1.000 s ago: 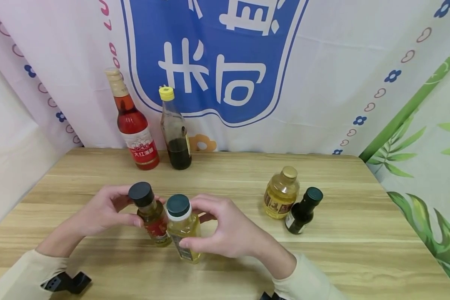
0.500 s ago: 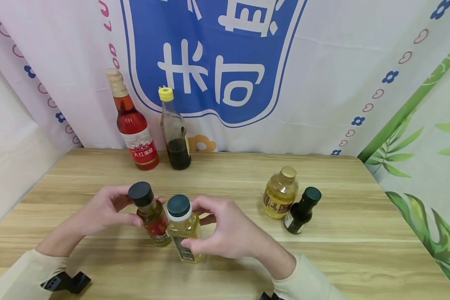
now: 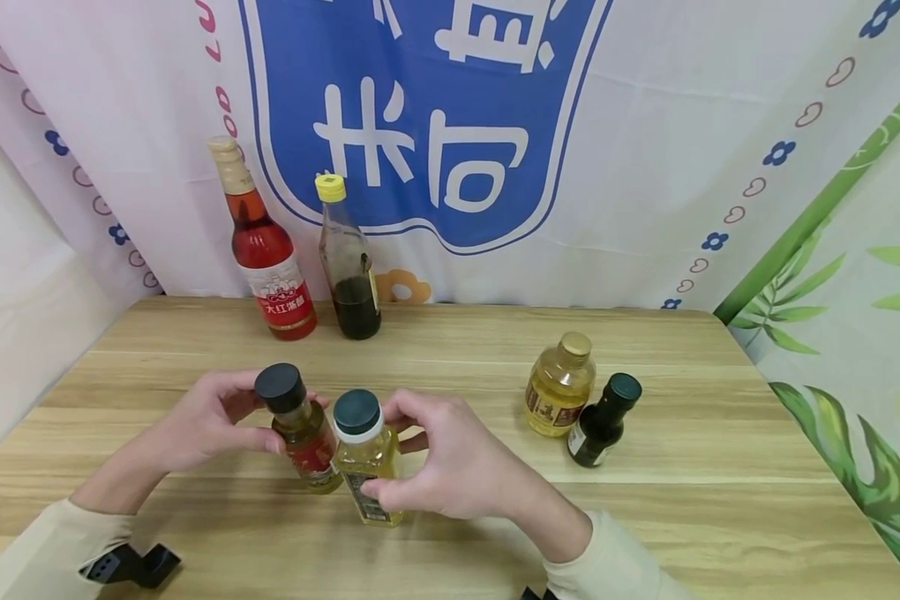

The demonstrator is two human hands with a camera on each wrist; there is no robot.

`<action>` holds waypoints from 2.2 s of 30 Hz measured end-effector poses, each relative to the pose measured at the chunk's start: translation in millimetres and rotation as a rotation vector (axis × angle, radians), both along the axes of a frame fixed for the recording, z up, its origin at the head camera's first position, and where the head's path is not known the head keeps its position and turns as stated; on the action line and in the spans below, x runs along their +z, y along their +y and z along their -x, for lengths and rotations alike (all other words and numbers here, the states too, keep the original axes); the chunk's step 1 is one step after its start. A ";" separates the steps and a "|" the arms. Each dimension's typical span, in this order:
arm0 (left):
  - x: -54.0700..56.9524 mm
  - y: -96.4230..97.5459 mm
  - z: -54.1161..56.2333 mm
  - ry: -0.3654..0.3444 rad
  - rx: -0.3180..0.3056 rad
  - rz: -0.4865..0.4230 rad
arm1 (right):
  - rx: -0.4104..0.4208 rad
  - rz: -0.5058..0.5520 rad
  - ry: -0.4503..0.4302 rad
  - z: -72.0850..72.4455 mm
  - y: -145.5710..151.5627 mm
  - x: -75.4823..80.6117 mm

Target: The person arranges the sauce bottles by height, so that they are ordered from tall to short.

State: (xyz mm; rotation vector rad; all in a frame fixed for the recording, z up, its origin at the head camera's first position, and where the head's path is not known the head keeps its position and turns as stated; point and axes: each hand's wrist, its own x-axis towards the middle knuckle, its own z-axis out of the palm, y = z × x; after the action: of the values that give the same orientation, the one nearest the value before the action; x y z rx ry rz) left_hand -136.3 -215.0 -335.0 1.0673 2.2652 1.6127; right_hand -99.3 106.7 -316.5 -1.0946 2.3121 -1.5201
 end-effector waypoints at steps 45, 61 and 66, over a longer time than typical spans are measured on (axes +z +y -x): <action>0.8 0.8 -0.1 -0.005 -0.006 -0.005 | -0.016 0.052 -0.074 3.9 1.6 -2.0; 0.3 -0.2 0.4 -0.012 0.000 0.003 | -0.033 0.043 -0.075 4.4 1.2 -2.3; 0.1 -0.2 0.6 -0.013 -0.002 0.002 | -0.044 0.045 -0.075 4.3 2.1 -1.3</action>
State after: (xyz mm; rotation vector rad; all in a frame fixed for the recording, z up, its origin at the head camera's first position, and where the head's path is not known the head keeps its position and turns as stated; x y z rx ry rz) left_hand -136.9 -215.2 -335.0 1.0550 2.2560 1.6113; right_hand -103.5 108.8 -317.8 -0.9853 2.2769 -1.6078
